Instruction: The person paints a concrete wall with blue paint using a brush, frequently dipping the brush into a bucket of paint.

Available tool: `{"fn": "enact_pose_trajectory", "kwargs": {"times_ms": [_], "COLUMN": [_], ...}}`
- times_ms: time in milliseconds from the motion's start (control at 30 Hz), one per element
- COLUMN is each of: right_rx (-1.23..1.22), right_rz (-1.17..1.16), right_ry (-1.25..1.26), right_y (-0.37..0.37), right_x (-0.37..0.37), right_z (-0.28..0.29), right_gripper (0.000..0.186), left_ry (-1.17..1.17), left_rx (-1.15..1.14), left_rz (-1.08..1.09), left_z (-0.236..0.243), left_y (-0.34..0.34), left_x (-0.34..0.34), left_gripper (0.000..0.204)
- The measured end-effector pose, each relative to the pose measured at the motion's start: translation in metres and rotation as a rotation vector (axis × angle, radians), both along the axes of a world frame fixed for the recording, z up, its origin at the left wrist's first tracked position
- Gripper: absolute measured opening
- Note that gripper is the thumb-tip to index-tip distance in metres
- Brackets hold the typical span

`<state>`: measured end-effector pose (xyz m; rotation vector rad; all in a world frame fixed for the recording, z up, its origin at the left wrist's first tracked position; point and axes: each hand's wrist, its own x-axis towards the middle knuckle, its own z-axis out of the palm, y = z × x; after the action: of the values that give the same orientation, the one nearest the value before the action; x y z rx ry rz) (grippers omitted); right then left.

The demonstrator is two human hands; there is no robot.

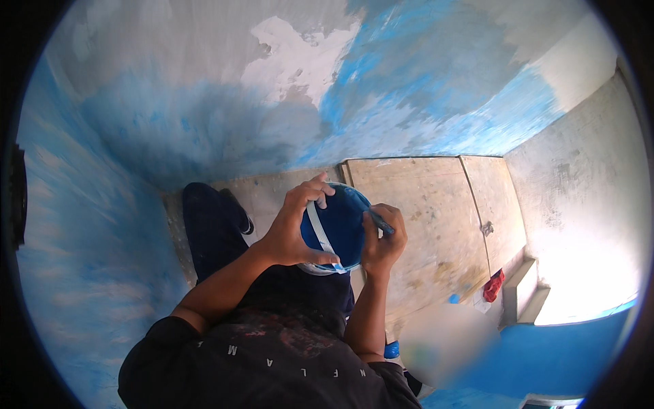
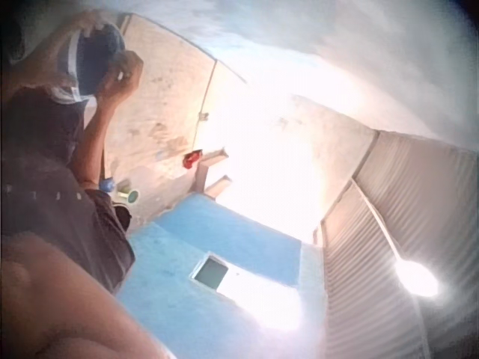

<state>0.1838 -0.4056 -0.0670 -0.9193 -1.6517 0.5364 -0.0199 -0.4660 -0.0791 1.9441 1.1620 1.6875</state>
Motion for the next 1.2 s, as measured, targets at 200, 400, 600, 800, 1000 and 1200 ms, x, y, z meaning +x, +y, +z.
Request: {"fn": "enact_pose_trajectory", "kwargs": {"times_ms": [200, 400, 600, 800, 1000, 1200], "right_rx": [-0.176, -0.328, -0.406, -0.361, -0.277, -0.206], "right_rz": [-0.131, -0.029, 0.052, 0.029, 0.115, 0.198], "right_ry": [0.458, 0.955, 1.058, 1.143, 1.062, 0.984], "right_y": [-0.013, 0.021, 0.048, 0.069, 0.096, 0.140], "right_x": [-0.005, 0.010, 0.004, -0.007, -0.027, -0.103], "right_z": [0.010, 0.020, 0.010, 0.036, 0.055, 0.110], "right_gripper": [0.009, 0.016, 0.013, 0.007, 0.009, 0.026], "left_ry": [-0.227, -0.327, -0.459, -0.382, -0.348, -0.378], "left_rx": [0.076, 0.091, 0.076, 0.116, 0.186, 0.144], "left_rz": [-0.015, -0.030, 0.098, 0.162, 0.219, 0.278], "left_z": [0.004, 0.004, 0.015, 0.038, 0.042, 0.022], "left_y": [-0.008, -0.012, -0.003, 0.020, 0.055, 0.067], "left_x": [-0.002, 0.004, 0.003, -0.003, -0.015, -0.035], "left_gripper": [0.090, 0.059, 0.047, 0.048, 0.047, 0.046]}}
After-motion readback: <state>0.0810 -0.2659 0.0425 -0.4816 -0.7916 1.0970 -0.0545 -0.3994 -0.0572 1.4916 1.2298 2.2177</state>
